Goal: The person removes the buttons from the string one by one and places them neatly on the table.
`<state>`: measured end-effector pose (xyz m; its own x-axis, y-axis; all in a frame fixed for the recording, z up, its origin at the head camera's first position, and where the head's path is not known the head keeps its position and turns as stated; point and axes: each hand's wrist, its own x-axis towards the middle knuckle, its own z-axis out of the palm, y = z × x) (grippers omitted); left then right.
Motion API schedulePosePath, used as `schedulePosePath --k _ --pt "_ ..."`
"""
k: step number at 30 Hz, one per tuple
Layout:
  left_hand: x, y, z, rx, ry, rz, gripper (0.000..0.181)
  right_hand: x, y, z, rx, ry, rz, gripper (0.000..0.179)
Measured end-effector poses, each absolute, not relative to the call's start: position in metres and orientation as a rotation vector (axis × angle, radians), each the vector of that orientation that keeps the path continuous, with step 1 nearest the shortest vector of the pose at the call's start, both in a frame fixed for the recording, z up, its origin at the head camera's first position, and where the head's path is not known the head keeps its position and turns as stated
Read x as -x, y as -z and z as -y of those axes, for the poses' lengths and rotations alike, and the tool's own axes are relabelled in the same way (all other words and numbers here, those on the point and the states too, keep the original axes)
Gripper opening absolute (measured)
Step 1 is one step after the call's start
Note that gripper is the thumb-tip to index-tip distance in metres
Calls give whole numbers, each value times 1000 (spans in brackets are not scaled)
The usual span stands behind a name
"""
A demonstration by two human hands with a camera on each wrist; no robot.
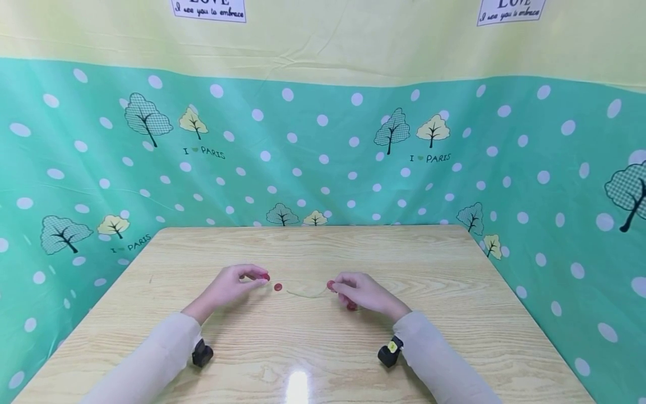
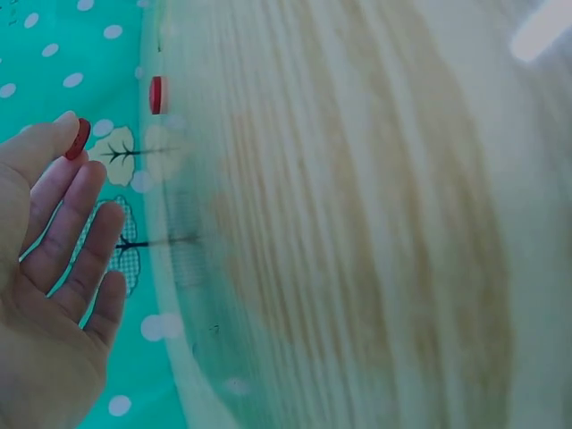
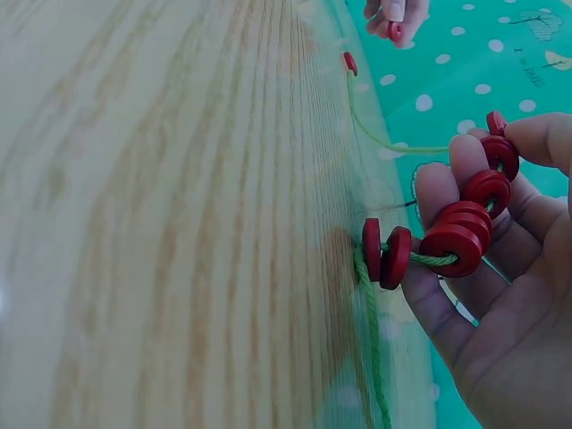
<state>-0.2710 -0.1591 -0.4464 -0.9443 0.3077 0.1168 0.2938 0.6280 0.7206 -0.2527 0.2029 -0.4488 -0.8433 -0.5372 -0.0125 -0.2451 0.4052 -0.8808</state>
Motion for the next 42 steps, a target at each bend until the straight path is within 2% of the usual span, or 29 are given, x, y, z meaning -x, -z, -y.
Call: schedulePosePath --k 29,42 --pt "276 459 155 -597 -1135 -2844 23 251 448 -202 675 1403 -2374 36" --pt "277 458 152 -674 -1029 -2878 14 250 447 -202 675 1404 -2378 35"
